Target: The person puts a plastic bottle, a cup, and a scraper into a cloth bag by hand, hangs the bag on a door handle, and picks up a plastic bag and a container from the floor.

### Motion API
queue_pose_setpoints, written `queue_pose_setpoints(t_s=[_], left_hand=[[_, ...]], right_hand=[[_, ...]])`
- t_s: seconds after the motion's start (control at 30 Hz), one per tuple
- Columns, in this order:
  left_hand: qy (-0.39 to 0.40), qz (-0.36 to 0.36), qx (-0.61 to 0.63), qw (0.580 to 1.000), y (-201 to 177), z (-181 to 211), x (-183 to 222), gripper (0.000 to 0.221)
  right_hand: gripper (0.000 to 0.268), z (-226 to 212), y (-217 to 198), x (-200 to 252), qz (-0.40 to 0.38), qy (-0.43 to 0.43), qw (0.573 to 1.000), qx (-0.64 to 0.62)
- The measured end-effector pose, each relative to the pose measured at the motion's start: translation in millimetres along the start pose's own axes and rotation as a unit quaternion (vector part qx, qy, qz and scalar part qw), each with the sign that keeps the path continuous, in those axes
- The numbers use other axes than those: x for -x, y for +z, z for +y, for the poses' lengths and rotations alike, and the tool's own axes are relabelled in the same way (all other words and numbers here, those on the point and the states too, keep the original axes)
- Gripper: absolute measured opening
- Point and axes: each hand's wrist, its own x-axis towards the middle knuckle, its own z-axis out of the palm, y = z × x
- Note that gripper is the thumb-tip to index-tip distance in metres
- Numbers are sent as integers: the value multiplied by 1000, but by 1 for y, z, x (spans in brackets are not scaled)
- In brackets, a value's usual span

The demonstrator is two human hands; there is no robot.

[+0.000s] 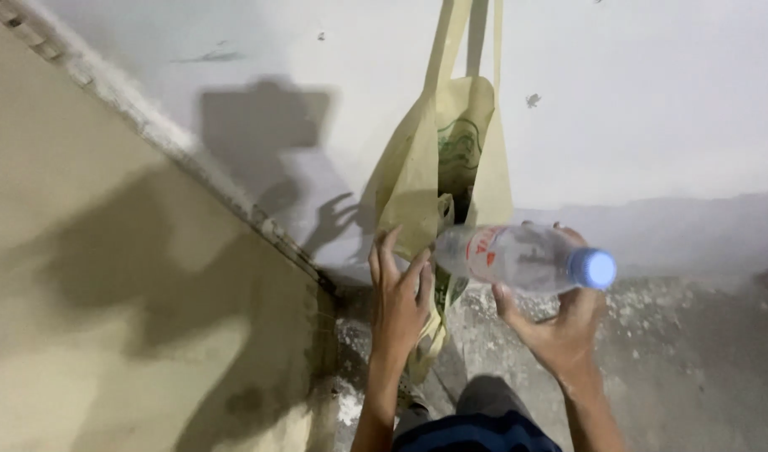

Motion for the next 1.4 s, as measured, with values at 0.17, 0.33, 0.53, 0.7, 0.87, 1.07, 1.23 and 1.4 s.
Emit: queue_pose_setpoints(t_s=[0.17, 0.33, 0.53, 0.7, 0.87, 1.07, 1.23, 1.4], left_hand=[[46, -37, 1, 998, 11, -23, -34, 19], [3, -48, 26, 999, 17, -33, -47, 33], [-115, -66, 8, 991, 33, -41, -51, 28], [-252, -141, 32, 957, 25, -37, -54, 27], [-106, 5, 46, 993, 24, -45, -53, 32], [-106, 39, 74, 991, 14, -40, -55, 39], [-95, 55, 101, 989, 11, -43, -57, 39], [-65, 80, 101, 990, 8, -44, -58, 39]], right_hand=[[90, -8, 23, -31, 20, 37, 998, 53], [93, -4, 44, -62, 6, 16, 989, 146], [85, 4, 65, -92, -67, 6, 971, 231], [85, 18, 83, -102, -138, 81, 953, 258], [63, 30, 98, -102, -194, 27, 907, 372], [57, 32, 105, -100, -218, 4, 904, 368], [71, 26, 112, -96, -260, -15, 919, 296], [54, 30, 118, -96, -237, 10, 937, 256]])
